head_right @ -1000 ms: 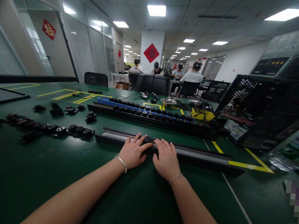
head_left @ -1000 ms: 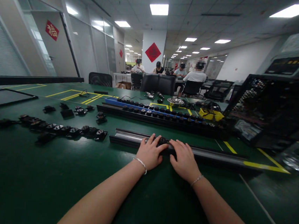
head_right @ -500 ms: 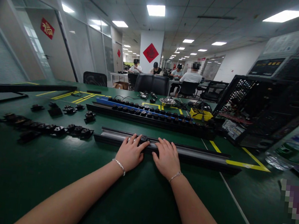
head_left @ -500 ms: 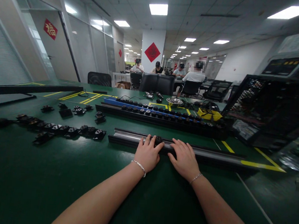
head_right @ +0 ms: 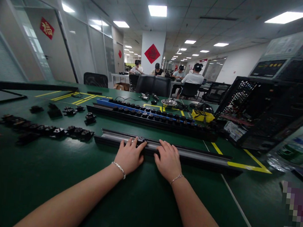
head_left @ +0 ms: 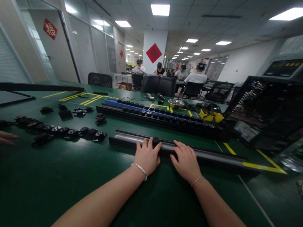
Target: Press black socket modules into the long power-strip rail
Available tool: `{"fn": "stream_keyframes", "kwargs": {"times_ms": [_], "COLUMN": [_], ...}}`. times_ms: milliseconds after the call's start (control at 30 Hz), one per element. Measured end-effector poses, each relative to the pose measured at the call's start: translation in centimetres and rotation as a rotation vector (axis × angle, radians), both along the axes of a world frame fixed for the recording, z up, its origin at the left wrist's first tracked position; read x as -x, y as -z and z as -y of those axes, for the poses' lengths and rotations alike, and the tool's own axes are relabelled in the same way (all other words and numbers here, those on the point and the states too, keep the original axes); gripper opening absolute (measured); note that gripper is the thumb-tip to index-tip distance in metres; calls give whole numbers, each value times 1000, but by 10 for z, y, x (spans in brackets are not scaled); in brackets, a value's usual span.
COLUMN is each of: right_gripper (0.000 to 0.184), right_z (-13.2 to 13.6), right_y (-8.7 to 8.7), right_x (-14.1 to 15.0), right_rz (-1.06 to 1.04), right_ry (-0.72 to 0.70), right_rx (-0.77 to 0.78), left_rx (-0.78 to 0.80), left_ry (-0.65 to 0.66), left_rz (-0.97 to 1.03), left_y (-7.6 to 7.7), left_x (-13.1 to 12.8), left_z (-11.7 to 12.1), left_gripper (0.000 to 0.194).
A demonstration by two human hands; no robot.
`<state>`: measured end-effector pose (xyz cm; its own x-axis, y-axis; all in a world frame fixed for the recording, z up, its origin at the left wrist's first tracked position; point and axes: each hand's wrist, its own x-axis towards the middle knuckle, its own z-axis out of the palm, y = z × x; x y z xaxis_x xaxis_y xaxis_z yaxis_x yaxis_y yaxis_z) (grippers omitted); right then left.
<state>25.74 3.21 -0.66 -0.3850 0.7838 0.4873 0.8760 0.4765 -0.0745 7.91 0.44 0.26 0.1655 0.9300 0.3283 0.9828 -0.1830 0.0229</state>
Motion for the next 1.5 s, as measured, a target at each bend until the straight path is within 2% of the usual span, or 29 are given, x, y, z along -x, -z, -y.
{"fn": "stream_keyframes", "kwargs": {"times_ms": [133,600,1133,1500], "right_gripper": [18,21,17,18], "right_z": [0,-3,-5,-3], "right_y": [-2,0,1,0], "right_x": [0,-4,-4,-2], "right_rz": [-22,-18,-36,-36], "right_ry": [-14,-55,-31,9], "right_rx": [4,-11,-27,-6], "left_rx": [30,86,116,127], "left_ry": [-9,-116,-207,-223], "left_rz": [4,19,-1,40], "left_y": [0,-11,-20,-9], "left_x": [3,12,22,30], "left_z": [-3,-2,-6,-14], "left_gripper": [63,60,58,65]}}
